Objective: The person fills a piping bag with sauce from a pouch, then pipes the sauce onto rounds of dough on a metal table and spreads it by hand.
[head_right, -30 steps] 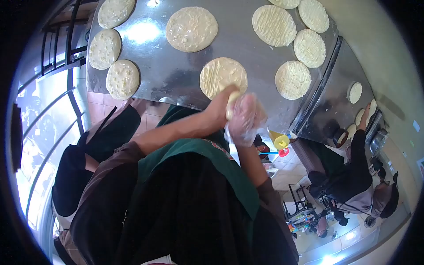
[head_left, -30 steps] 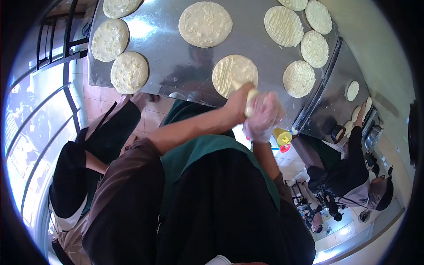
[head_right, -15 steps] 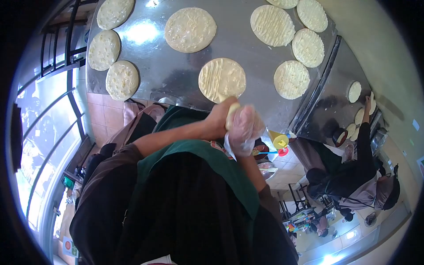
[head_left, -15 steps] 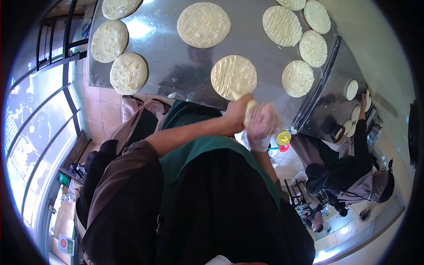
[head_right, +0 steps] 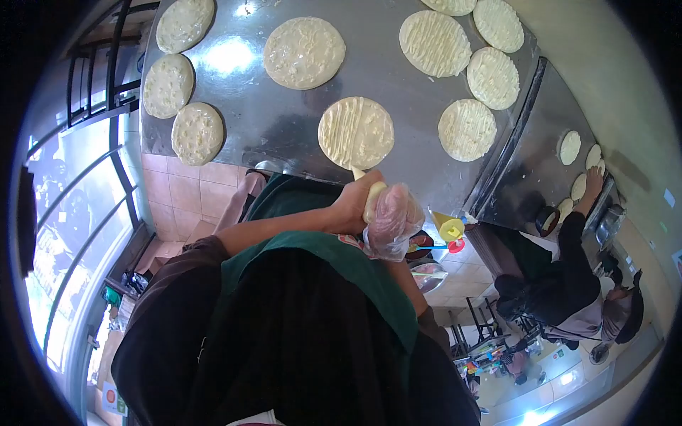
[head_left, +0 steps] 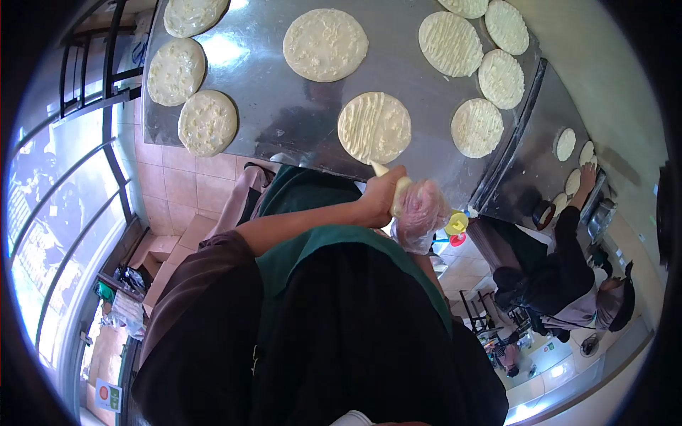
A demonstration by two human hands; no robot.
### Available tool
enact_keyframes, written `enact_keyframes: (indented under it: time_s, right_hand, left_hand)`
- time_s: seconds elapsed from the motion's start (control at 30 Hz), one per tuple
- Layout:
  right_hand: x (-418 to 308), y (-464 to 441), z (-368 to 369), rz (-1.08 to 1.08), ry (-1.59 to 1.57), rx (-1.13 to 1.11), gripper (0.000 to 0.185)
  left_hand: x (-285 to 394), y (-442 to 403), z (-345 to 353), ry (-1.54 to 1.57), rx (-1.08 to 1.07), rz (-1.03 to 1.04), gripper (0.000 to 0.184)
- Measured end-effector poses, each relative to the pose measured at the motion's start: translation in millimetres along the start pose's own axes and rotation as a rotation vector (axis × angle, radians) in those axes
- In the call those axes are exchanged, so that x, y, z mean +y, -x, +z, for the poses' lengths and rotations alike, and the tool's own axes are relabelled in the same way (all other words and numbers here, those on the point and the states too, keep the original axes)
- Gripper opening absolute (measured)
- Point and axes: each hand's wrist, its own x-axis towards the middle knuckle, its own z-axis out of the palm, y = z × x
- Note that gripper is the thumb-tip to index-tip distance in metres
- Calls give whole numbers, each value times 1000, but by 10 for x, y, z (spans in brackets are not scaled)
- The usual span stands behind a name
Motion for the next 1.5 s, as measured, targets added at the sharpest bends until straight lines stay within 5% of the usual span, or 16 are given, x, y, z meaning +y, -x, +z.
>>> enact_keyframes:
  time_s: [0.03,0.1,0.2,0.3,0.4,0.5,0.57,0.63,0.77,0.97,1.1,1.17,1.23,1.33,1.43,1.5]
  right_hand:
    - [-133,-91,-12,-5,-2,9,34]
    - [-334,-647,26,-554,405,260,26]
    - [-356,-1074,176,-547,247,318,26]
    - [-325,-1025,128,-485,229,238,29]
    - [-248,-694,-7,-546,345,230,34]
    - [-95,-211,-24,-310,212,92,41]
    - [-1,-148,-48,-303,246,45,43]
    - [-240,-456,-63,-443,403,160,41]
    - [336,-762,304,-171,-132,112,39]
    - [-37,-520,-38,-438,349,176,39]
    - [-54,-243,-116,-396,409,149,39]
    - [-144,-375,-155,-433,419,181,38]
    - [-168,-724,-98,-484,402,239,38]
    - [-127,-918,-68,-69,2,-9,36]
    - [271,-622,73,-100,-30,89,34]
    - [112,-450,-52,-295,218,161,33]
  left_hand:
    - [74,72,48,-428,-49,304,21]
    - [335,112,172,-1286,-159,914,26]
    - [550,-338,571,16,-202,138,24]
    - [538,-393,577,33,-200,96,23]
    - [273,-42,332,-427,-137,374,21]
    - [1,53,124,-114,4,25,21]
    - [-3,36,62,-522,-113,441,24]
    - [54,-21,109,-506,-185,483,27]
    - [525,-351,715,-40,-222,96,20]
    - [139,-187,305,-363,-122,231,15]
    - [-61,-5,197,-25,-17,-28,12]
    - [-64,-45,135,-645,-242,596,12]
    - [203,-186,452,-486,-220,381,13]
    - [408,-402,726,-9,-252,36,12]
    - [269,-362,603,-48,-164,54,11]
    - [52,-214,313,-513,-130,303,13]
